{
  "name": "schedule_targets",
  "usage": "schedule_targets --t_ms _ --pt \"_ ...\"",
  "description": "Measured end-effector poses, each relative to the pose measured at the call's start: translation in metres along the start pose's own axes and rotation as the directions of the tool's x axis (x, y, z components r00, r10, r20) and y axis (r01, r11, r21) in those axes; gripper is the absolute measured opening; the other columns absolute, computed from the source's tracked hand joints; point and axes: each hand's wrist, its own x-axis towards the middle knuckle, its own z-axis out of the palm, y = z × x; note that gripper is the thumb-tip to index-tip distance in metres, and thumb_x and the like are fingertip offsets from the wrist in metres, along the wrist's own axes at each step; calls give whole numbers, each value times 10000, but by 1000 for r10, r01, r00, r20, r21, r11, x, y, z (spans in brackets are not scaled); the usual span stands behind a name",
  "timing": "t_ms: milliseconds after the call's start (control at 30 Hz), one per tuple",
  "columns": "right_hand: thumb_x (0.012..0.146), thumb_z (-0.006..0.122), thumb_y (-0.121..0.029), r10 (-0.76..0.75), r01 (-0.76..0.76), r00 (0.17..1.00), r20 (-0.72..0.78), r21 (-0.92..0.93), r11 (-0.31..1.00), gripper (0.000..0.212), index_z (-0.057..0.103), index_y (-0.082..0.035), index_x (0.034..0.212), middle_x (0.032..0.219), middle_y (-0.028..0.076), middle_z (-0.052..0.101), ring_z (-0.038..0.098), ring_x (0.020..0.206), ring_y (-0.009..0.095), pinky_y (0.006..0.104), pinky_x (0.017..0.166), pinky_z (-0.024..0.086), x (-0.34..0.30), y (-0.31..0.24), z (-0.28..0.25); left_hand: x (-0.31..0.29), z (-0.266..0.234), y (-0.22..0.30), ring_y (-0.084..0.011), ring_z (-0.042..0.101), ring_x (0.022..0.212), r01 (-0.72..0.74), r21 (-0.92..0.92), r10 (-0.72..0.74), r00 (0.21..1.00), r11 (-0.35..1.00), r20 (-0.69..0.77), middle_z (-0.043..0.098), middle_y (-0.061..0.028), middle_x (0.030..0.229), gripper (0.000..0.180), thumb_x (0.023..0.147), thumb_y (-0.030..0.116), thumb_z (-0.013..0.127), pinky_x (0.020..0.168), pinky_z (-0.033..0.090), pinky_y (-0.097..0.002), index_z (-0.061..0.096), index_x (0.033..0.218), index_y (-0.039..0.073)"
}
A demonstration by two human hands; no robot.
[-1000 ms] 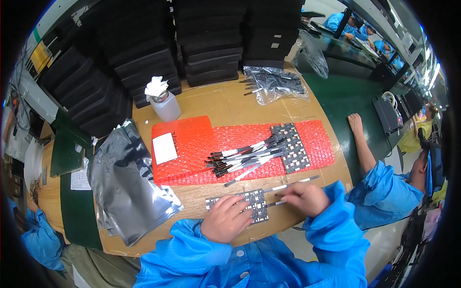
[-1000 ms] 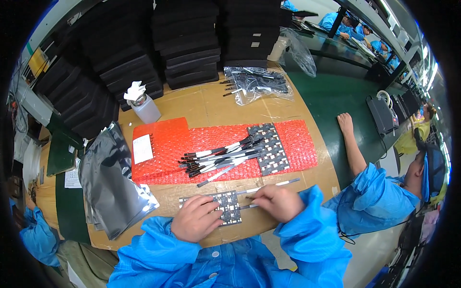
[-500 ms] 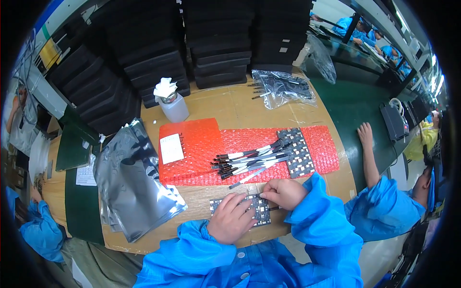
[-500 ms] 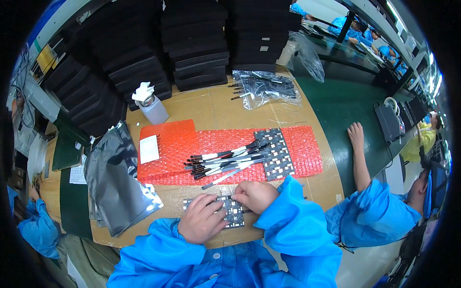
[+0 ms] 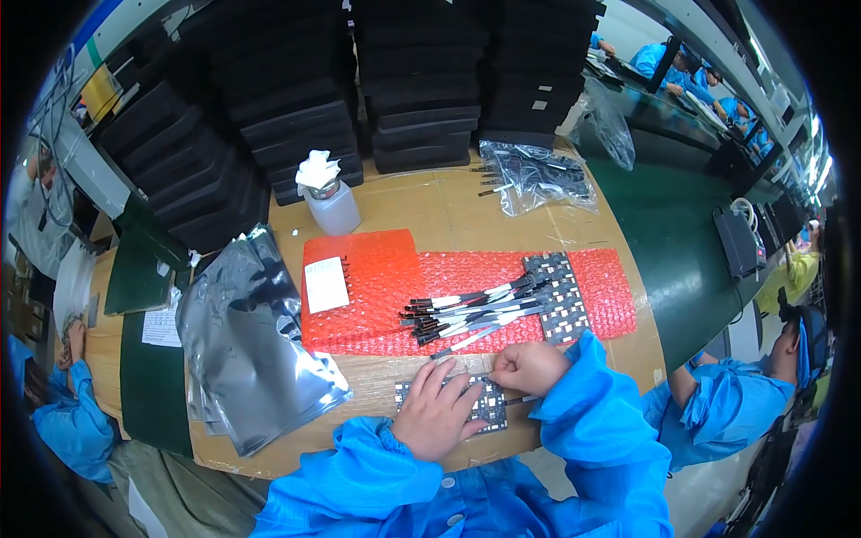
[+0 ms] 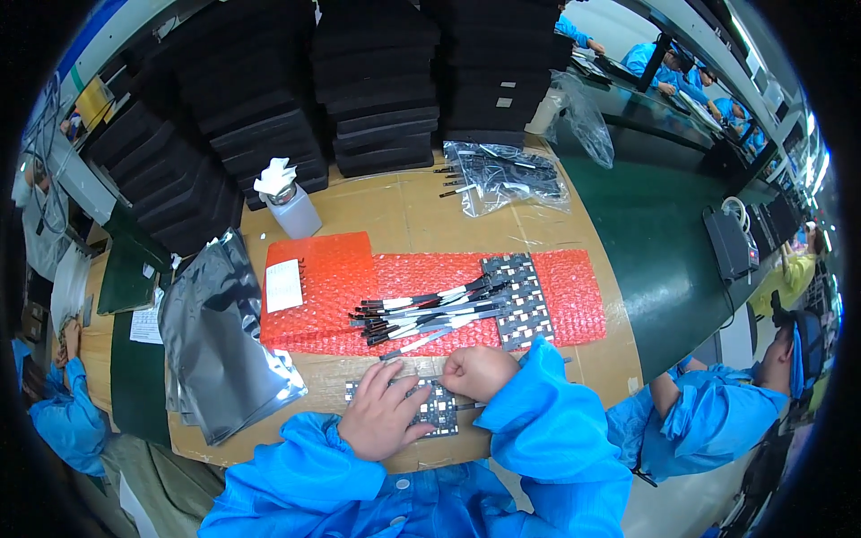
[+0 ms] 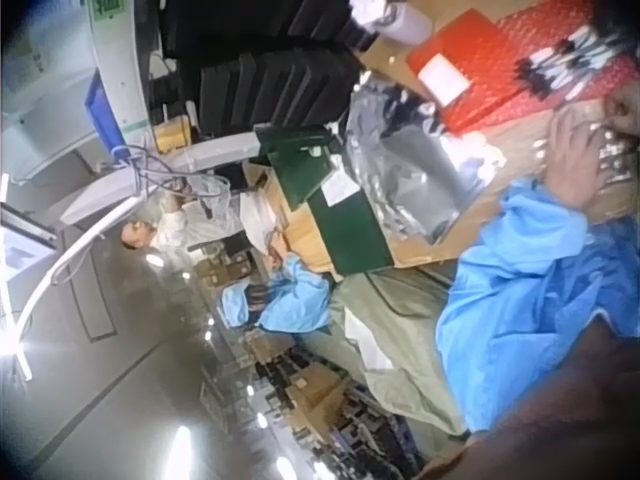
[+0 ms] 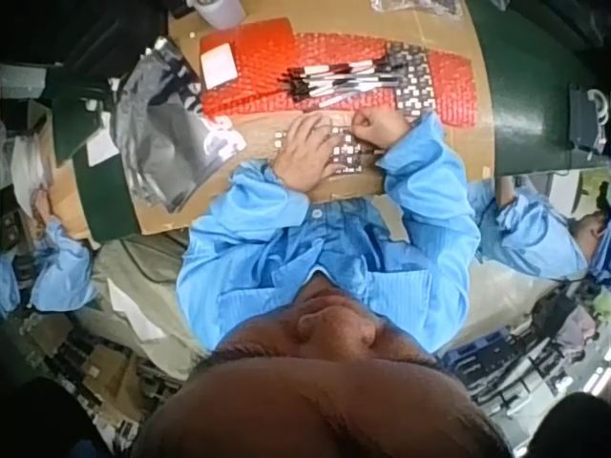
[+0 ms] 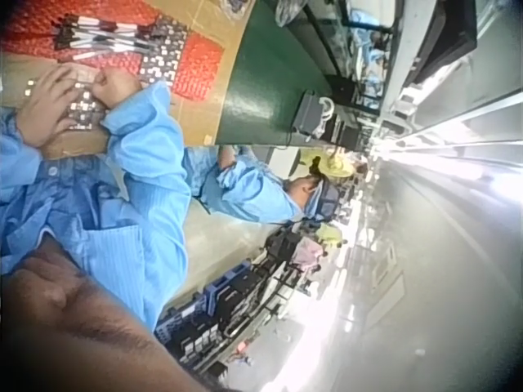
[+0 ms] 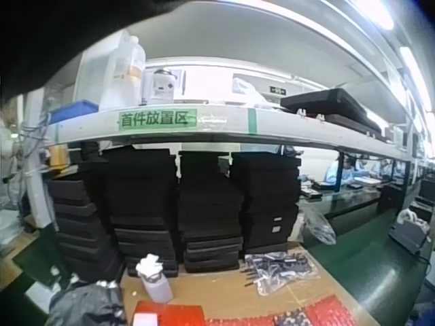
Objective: The person assembles electronic components by hand, connecting ribbon cables to a circuit board array.
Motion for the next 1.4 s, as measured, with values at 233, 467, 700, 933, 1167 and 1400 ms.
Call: schedule_targets --t_ms 233,467,700,933,1167,1400 --pt "728 628 -249 -17 15 999 -32 -61 998 185 614 -65 746 640 70 610 606 596 185 301 558 471 1 -1 0 3 2 2 -259 388 1107 24 54 -27 998 998 58 480 -85 1043 519 671 408 634 980 234 -466 535 1086 114" --pt "698 644 -201 -281 183 927 -249 -356 917 149 631 -74 773 687 66 593 585 666 226 334 601 466 -16 -11 7 2 4 2 -273 396 1081 40 38 -41 999 998 16 485 -83 1021 503 619 377 678 957 265 -476 550 1040 133" --pt "652 675 -108 -475 330 781 -406 -377 865 288 625 -52 930 798 83 557 540 708 229 313 624 456 -38 -10 34 3 7 1 -282 391 1085 44 20 -44 999 999 10 480 -82 1024 492 619 373 680 959 264 -480 549 1027 130" --pt "650 674 -100 -531 372 731 -430 -401 837 275 626 -50 917 746 73 539 537 690 220 308 592 453 -36 -5 40 1 4 -1 -289 386 1091 46 -17 -46 999 999 -8 480 -88 1028 478 631 364 675 960 261 -483 556 1026 123" --pt "653 629 -94 -575 276 769 -279 -667 692 287 605 9 920 707 82 530 539 627 215 300 501 452 -34 -21 39 -8 -4 -9 -309 419 1068 -15 -234 -14 992 972 -122 530 -72 1005 381 624 297 702 933 298 -488 612 938 102" --pt "684 580 -111 -590 245 795 -140 -816 524 174 605 19 797 662 93 524 551 602 224 350 457 455 -31 -29 42 -6 -15 -10 -314 459 1007 -62 -268 2 976 961 -220 551 -69 958 329 620 235 711 895 336 -474 621 897 82"
